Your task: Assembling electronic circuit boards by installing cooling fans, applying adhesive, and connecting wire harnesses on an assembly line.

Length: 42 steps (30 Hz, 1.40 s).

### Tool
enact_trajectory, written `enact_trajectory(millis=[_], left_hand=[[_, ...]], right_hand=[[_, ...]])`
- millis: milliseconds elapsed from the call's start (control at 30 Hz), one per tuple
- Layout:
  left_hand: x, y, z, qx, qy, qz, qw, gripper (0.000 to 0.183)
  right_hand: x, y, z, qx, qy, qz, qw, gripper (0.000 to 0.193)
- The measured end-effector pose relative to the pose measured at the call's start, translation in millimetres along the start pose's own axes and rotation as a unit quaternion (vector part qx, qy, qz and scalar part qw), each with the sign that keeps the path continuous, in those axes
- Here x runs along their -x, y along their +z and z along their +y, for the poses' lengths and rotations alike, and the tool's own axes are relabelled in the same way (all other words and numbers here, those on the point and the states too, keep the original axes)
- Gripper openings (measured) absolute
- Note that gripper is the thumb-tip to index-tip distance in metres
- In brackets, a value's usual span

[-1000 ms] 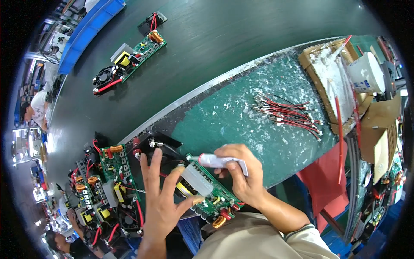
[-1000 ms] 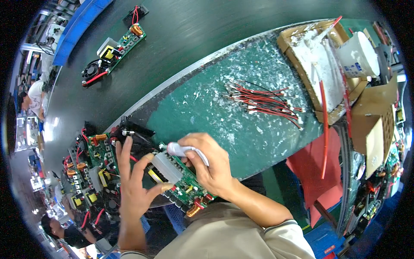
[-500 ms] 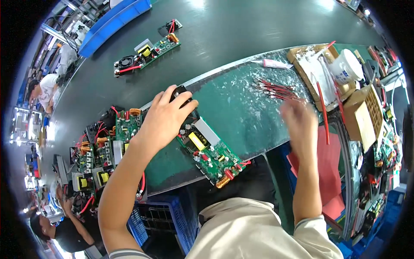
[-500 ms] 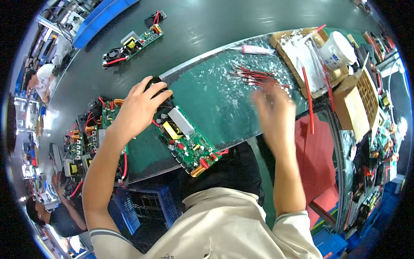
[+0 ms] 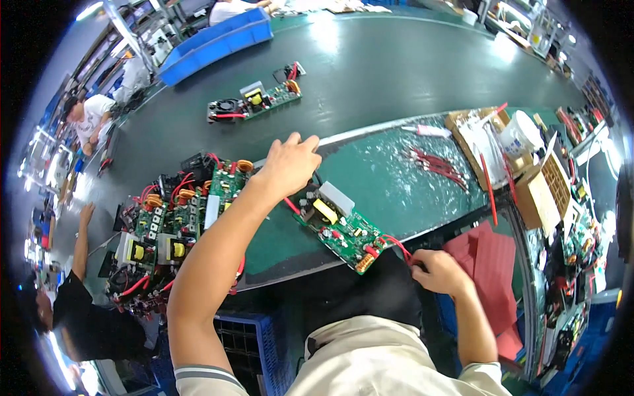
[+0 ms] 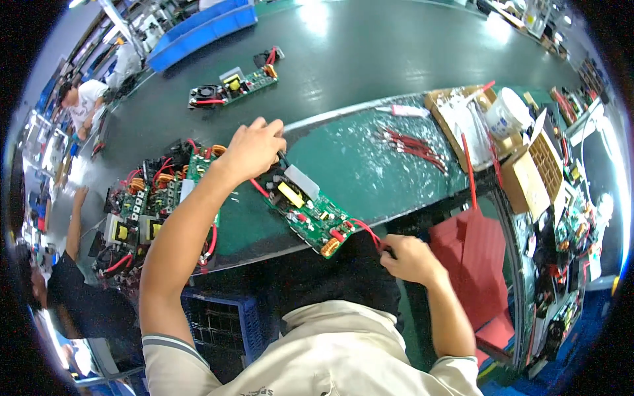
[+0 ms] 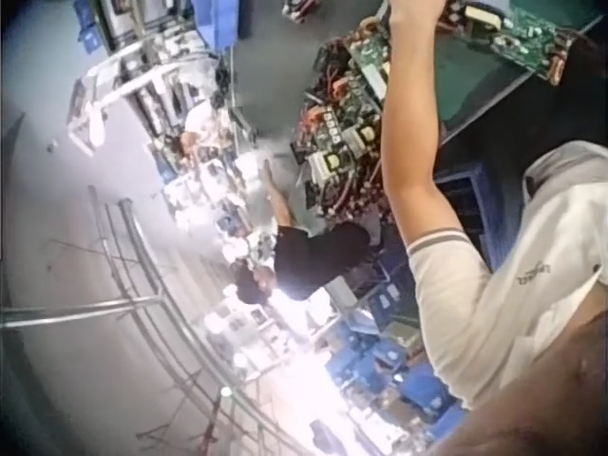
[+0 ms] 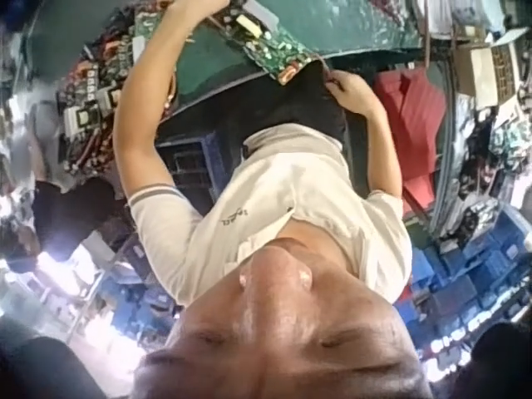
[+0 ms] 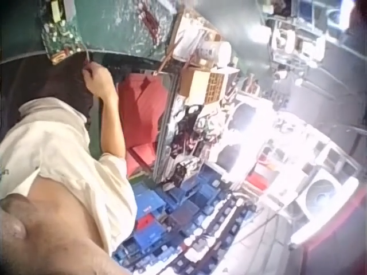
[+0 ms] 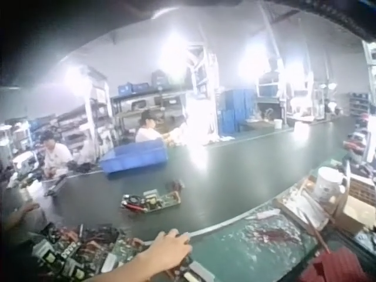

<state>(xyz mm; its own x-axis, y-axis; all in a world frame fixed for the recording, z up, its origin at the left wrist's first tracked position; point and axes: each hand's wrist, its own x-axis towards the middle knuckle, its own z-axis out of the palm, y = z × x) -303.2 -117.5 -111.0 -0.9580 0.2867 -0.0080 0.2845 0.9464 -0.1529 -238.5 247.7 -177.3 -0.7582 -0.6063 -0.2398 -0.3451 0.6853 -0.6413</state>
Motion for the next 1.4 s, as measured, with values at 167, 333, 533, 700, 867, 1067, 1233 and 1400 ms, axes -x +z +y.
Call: enact_trajectory(millis=[167,333,533,700,867,1067,1233,1400], left_hand=[[32.7,-19.6,-10.9,0.051,-0.114,-0.020,0.992,0.018],[43.4,-29.3,-19.7,0.094,-0.209,-0.217,0.949,0.039],[44.8,-29.8,-29.7,0.144,-0.232,-0.208,0.939,0.047],[42.7,-24.3,-53.9,0.153,-0.191,-0.071,0.967,0.036],[52.3,-63.0,-11.6,0.289,0.004,0.091,0.953,0.021],[66.2,-153.3,38.5,0.359,0.166,0.226,0.890,0.017],[45.6,-141.3,30.3,0.374,0.132,0.255,0.882,0.018],[64.2,-148.6,52.1,0.403,0.154,0.263,0.863,0.019]], right_hand=[[-49.7,-89.1,-59.5,0.382,-0.071,0.021,0.921,0.018],[-155.7,-109.1,-81.6,0.550,-0.179,0.057,0.814,0.010],[-207.3,-96.9,-91.7,0.574,-0.097,-0.072,0.810,0.011],[-221.9,-104.2,-75.1,0.502,-0.109,-0.097,0.852,0.013],[-207.3,-94.3,-52.1,0.453,-0.162,0.005,0.877,0.018],[-166.7,-101.8,-50.5,0.334,-0.239,0.163,0.897,0.030],[-161.5,-81.5,-30.9,0.271,-0.162,0.141,0.938,0.043],[-121.5,-64.9,-45.3,0.266,-0.150,0.145,0.941,0.042]])
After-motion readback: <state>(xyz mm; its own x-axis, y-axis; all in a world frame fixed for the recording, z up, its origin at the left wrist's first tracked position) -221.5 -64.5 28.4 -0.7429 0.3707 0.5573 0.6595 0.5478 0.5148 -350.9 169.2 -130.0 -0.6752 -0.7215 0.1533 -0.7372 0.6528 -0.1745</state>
